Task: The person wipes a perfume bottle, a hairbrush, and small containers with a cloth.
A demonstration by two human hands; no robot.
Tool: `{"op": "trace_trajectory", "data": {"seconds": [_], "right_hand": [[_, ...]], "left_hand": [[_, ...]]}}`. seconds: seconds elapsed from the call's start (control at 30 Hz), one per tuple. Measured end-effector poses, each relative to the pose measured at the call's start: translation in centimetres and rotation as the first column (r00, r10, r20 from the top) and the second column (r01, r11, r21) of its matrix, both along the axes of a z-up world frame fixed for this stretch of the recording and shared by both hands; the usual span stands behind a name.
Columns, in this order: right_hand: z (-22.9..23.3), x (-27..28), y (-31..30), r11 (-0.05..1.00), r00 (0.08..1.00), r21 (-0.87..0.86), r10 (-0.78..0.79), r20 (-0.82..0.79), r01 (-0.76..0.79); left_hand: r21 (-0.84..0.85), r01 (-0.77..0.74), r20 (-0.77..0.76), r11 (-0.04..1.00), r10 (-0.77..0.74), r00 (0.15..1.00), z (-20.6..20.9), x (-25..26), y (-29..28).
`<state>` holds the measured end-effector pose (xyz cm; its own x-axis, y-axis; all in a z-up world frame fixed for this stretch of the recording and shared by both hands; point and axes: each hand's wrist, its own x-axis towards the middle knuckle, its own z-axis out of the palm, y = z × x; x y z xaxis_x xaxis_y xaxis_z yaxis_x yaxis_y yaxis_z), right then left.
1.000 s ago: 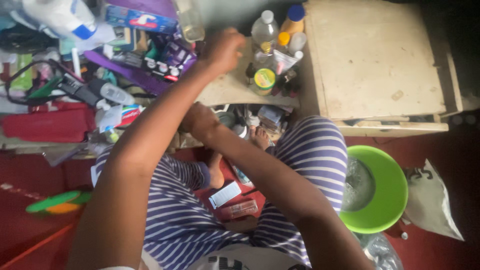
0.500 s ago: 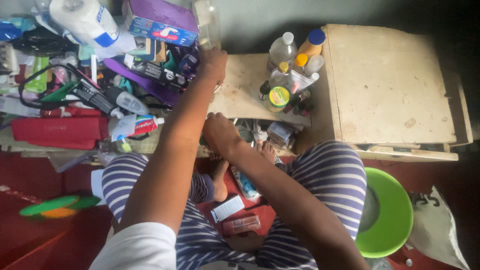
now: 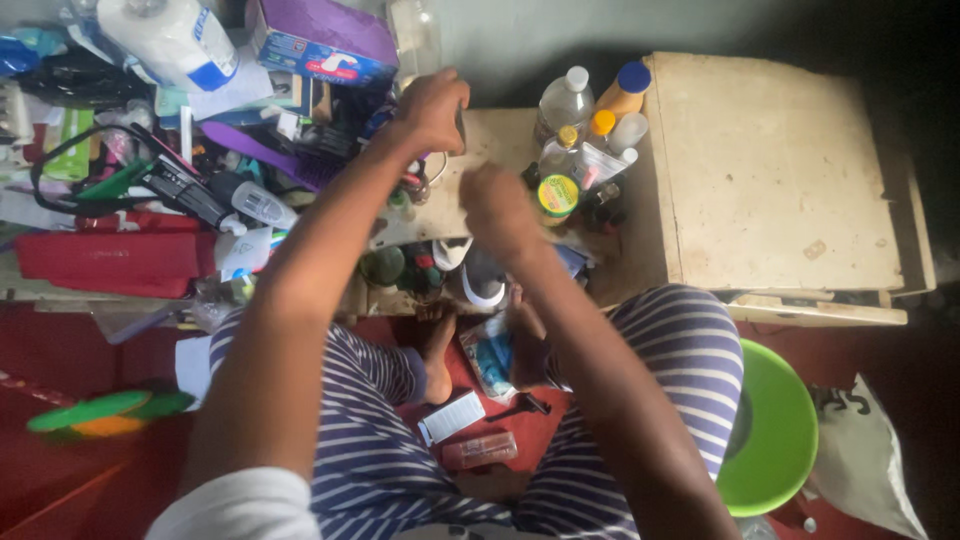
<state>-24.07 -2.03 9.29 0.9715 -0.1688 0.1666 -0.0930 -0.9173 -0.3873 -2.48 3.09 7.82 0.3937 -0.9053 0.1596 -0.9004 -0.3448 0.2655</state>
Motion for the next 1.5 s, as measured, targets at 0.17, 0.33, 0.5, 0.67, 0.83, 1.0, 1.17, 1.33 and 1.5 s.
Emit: {"op": "trace_trajectory", "data": {"seconds": [0.17, 0.33, 0.5, 0.67, 0.83, 1.0, 1.17, 1.33, 1.5], "right_hand": [[5.8, -0.6, -3.0, 0.766, 0.877, 0.641, -0.274, 0.395, -0.049], [10.0, -0.9, 0.6, 0.442, 0.736, 0.797, -0.354, 0.577, -0.411], [7.6, 0.7, 6.2, 0.21, 0.854, 0.938, -0.395, 0.339, -0.275], [5.4, 1.1, 9.4, 0.423, 0.802, 0.843, -0.343, 0.489, -0.332], [7.6, -0.8, 11.6, 0.807, 0.831, 0.52, -0.068, 0.552, -0.28], [14.5, -3.2, 12.4, 0.656, 0.984, 0.754, -0.107, 0.145, -0.04], [17.9, -1.5, 12.1, 0.427, 0.635, 0.659, -0.223, 0.74, -0.619], [13.7, 1.5, 12.1, 0.941, 0.581, 0.22, -0.031, 0.814, -0.258], [9.2, 0.5, 17.4, 0.987, 0.8, -0.116, 0.16, 0.579, -0.113]], "left_hand": [[-0.434, 0.215, -0.09, 0.875, -0.28, 0.956, 9.2, -3.4, 6.0], [-0.539, -0.135, -0.734, 0.832, -0.385, 0.559, 14.2, -9.6, 12.7], [-0.586, -0.546, -0.805, 0.599, -0.506, 0.309, 11.2, -14.7, 14.0], [-0.378, -0.901, -0.794, 0.212, -0.574, 0.198, 5.9, -17.1, 12.1], [-0.333, -0.901, -0.59, 0.278, -0.807, -0.031, 6.6, -12.0, 16.4], [-0.407, -0.89, -0.544, 0.205, -0.837, 0.055, 7.3, -11.0, 17.4], [-0.467, -0.827, -0.562, 0.313, -0.827, 0.004, 5.9, -11.4, 14.9], [-0.485, -0.792, -0.567, 0.371, -0.823, -0.038, 5.1, -11.9, 13.3], [-0.534, -0.765, -0.531, 0.361, -0.847, -0.029, 5.7, -11.5, 15.4]]}}
